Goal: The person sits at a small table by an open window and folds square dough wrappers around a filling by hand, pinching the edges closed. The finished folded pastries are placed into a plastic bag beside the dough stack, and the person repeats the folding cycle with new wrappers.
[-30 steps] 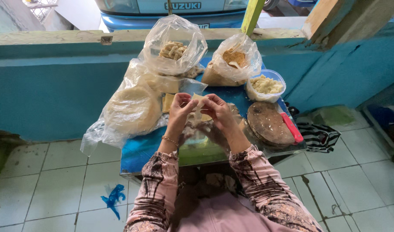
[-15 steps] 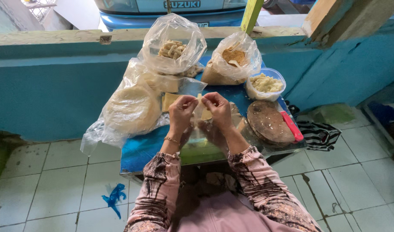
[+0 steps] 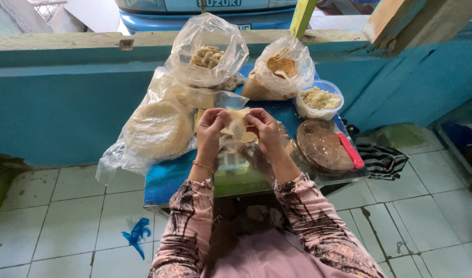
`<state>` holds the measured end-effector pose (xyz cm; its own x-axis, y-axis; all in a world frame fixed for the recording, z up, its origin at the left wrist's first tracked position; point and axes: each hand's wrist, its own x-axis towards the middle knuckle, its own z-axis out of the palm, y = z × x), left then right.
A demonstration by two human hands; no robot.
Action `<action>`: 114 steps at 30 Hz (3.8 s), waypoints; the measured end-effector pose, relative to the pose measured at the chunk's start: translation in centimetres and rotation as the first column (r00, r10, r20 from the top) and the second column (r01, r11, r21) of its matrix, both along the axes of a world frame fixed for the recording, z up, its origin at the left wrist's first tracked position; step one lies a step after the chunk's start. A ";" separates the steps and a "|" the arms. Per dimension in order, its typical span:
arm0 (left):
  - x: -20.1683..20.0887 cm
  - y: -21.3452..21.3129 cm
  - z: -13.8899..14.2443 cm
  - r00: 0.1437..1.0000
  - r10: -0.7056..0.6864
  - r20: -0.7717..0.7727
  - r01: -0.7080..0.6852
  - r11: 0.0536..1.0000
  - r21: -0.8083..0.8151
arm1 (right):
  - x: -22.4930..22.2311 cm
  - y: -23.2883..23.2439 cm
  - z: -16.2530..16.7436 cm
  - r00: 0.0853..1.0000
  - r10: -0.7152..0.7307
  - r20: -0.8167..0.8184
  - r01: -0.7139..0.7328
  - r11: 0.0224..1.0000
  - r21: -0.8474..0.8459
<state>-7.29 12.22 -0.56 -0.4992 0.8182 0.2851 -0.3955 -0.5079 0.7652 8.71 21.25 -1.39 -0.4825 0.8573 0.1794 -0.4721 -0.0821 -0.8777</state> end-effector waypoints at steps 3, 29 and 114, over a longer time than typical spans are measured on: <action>-0.4 -0.1 0.1 0.993 -0.017 0.115 0.015 1.000 0.016 | 0.7 0.2 0.8 0.997 0.071 -0.021 -0.073 0.991 -0.112; 1.6 -1.7 2.4 0.747 0.271 -0.607 -0.379 0.924 -0.054 | -0.5 -1.9 1.3 0.913 -0.208 0.352 -0.009 0.850 0.527; 5.6 -2.2 1.9 0.020 -0.290 -0.957 -0.309 0.908 -0.281 | 8.0 1.7 1.3 0.788 -0.433 0.438 0.173 0.838 0.518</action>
<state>-1.65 9.97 1.34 0.0083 0.9739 0.2270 0.8767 -0.1163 0.4668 16.69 22.97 -0.06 -0.3380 0.8675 0.3649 0.1330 0.4279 -0.8940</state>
